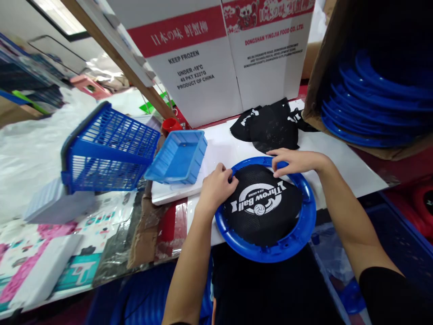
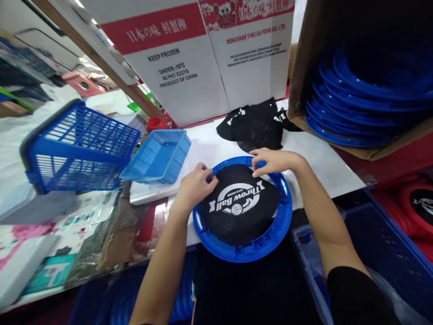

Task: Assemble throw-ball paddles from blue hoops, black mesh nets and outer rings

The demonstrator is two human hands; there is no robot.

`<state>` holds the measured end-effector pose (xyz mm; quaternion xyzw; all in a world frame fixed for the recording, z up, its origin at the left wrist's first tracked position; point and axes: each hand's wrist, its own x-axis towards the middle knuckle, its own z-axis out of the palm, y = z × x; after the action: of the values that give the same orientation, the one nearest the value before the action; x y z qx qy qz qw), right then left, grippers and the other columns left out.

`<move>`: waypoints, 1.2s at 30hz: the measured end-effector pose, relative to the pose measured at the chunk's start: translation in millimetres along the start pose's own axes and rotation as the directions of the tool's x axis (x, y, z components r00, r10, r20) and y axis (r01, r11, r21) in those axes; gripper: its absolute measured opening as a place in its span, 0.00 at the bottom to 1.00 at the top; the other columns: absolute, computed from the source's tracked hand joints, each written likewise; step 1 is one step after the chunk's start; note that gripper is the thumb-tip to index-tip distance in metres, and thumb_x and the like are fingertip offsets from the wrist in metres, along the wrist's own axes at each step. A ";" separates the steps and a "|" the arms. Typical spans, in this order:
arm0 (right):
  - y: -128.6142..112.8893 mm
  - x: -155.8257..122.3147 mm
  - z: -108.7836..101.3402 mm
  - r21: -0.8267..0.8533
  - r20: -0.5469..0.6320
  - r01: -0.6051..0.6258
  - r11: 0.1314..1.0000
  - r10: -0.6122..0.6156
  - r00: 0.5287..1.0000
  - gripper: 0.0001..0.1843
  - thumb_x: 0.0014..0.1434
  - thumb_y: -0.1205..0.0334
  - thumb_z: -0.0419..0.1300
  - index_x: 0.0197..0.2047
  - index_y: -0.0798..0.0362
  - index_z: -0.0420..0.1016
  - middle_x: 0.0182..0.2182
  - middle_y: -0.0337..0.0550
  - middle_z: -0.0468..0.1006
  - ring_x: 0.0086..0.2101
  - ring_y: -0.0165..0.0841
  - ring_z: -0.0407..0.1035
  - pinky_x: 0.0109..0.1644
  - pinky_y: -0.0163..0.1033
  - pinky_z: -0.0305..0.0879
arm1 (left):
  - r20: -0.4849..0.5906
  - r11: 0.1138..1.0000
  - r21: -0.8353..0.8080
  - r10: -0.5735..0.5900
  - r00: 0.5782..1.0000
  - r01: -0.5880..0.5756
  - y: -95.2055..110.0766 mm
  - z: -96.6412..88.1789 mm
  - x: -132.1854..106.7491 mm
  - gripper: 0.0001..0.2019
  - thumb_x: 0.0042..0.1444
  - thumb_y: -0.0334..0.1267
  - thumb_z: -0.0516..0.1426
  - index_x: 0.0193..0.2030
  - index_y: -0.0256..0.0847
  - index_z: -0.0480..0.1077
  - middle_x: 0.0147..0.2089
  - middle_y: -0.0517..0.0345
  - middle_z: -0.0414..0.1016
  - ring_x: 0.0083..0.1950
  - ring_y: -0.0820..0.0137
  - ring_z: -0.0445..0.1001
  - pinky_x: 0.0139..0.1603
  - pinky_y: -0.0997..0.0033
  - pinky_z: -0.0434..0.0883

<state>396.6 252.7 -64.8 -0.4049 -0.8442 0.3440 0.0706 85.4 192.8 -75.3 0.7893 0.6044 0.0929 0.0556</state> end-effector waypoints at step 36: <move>-5.5 36.0 27.4 -0.006 0.015 0.180 0.984 -0.180 0.984 0.12 0.57 0.59 0.75 0.40 0.54 0.81 0.71 0.57 0.66 0.69 0.48 0.62 0.73 0.49 0.56 | -0.029 0.854 -0.385 0.369 0.929 -0.351 -25.9 32.3 11.9 0.09 0.59 0.46 0.61 0.34 0.44 0.79 0.61 0.43 0.76 0.64 0.47 0.73 0.66 0.41 0.73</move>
<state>358.5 262.3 -87.7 -0.3248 -0.8790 0.3361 0.0941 70.9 211.9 -111.1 0.8638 0.4149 0.1999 0.2043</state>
